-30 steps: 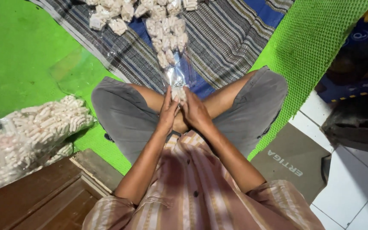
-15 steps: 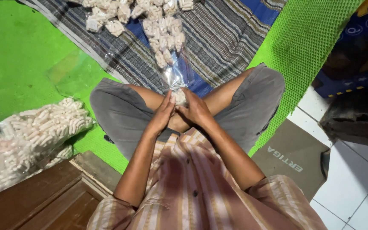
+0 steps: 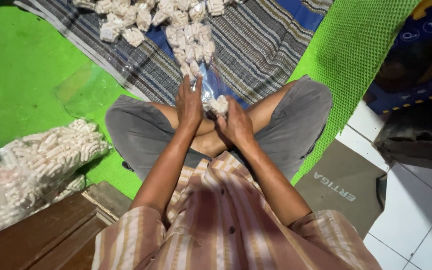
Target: Packing small individually wrapped snack packets into a larger plastic bag while sitting on the floor.
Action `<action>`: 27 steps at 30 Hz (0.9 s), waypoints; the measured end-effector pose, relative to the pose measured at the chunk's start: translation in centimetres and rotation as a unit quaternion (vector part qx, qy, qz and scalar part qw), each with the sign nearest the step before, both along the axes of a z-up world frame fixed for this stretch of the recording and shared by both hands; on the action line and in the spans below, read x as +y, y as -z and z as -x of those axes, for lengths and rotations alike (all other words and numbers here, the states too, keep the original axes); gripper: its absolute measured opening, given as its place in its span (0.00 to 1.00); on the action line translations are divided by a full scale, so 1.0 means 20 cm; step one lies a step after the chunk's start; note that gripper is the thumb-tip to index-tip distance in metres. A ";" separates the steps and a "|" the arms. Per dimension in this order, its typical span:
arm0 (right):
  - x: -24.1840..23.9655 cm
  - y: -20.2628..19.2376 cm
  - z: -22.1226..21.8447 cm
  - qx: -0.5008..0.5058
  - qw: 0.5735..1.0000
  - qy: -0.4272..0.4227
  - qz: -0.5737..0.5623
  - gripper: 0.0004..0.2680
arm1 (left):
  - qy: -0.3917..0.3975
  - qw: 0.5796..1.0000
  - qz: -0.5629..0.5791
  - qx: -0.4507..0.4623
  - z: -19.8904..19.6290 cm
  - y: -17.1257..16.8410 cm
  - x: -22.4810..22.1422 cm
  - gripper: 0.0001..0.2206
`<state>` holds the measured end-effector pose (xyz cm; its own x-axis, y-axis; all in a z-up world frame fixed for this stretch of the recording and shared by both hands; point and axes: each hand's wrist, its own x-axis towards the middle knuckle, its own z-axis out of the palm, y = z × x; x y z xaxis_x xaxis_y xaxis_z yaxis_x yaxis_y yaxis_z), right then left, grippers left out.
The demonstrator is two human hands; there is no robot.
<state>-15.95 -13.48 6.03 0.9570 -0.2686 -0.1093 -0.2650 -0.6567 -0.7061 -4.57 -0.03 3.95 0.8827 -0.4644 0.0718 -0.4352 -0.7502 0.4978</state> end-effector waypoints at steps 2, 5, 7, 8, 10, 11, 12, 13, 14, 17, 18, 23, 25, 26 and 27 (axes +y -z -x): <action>0.02 0.03 -0.02 0.035 0.999 -0.011 0.025 0.24 | 0.008 0.999 -0.032 -0.024 -0.04 0.06 0.01 0.26; 0.04 0.11 -0.06 0.039 0.999 -0.013 0.004 0.24 | -0.001 0.999 -0.003 -0.042 -0.08 0.23 0.01 0.20; 0.06 0.22 -0.09 0.028 1.000 -0.005 -0.006 0.24 | -0.006 0.998 0.001 -0.069 -0.08 0.30 0.02 0.19; 0.07 0.27 -0.11 0.018 1.000 0.004 -0.014 0.24 | -0.010 0.995 0.006 -0.096 -0.08 0.33 0.03 0.18; 0.12 0.21 -0.15 0.050 0.999 0.005 0.002 0.24 | -0.015 0.996 0.018 -0.088 -0.06 0.28 0.02 0.16; 0.15 0.18 -0.18 0.081 0.997 0.007 0.018 0.24 | -0.018 0.996 0.029 -0.080 -0.05 0.26 0.02 0.15; 0.15 0.21 -0.21 0.080 0.997 0.009 0.019 0.24 | -0.017 0.996 0.030 -0.082 -0.07 0.29 0.02 0.15; 0.16 0.24 -0.22 0.067 0.997 0.013 0.021 0.24 | -0.018 0.994 0.026 -0.105 -0.07 0.33 0.02 0.15; 0.17 0.27 -0.24 0.055 0.998 0.017 0.022 0.24 | -0.018 0.991 0.022 -0.128 -0.08 0.37 0.02 0.15; 0.23 -0.21 -0.26 0.019 0.998 0.060 0.008 0.23 | -0.018 0.993 0.036 -0.108 -0.09 0.43 0.02 0.14; 0.22 -0.07 -0.27 0.021 0.998 0.061 0.009 0.23 | -0.017 0.994 0.037 -0.106 -0.08 0.43 0.02 0.14; 0.24 0.38 -0.37 -0.062 0.978 0.187 -0.075 0.26 | -0.002 0.990 0.047 -0.133 -0.10 0.48 0.01 0.17; 0.28 0.46 -0.39 -0.097 0.967 0.222 -0.078 0.25 | 0.000 0.990 0.053 -0.132 -0.07 0.39 0.01 0.17; 0.30 0.50 -0.40 -0.134 0.954 0.255 -0.080 0.25 | 0.000 0.989 0.060 -0.133 -0.06 0.35 0.01 0.16; 0.30 0.58 -0.42 -0.132 0.954 0.257 -0.081 0.25 | 0.001 0.990 0.059 -0.131 -0.06 0.37 0.01 0.16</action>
<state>-7.47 -7.41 -5.59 0.7038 -0.7094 0.0383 -0.3210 -0.3657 -0.8736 -3.28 0.21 -3.54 0.8256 -0.4414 0.3515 -0.5625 -0.6926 0.4515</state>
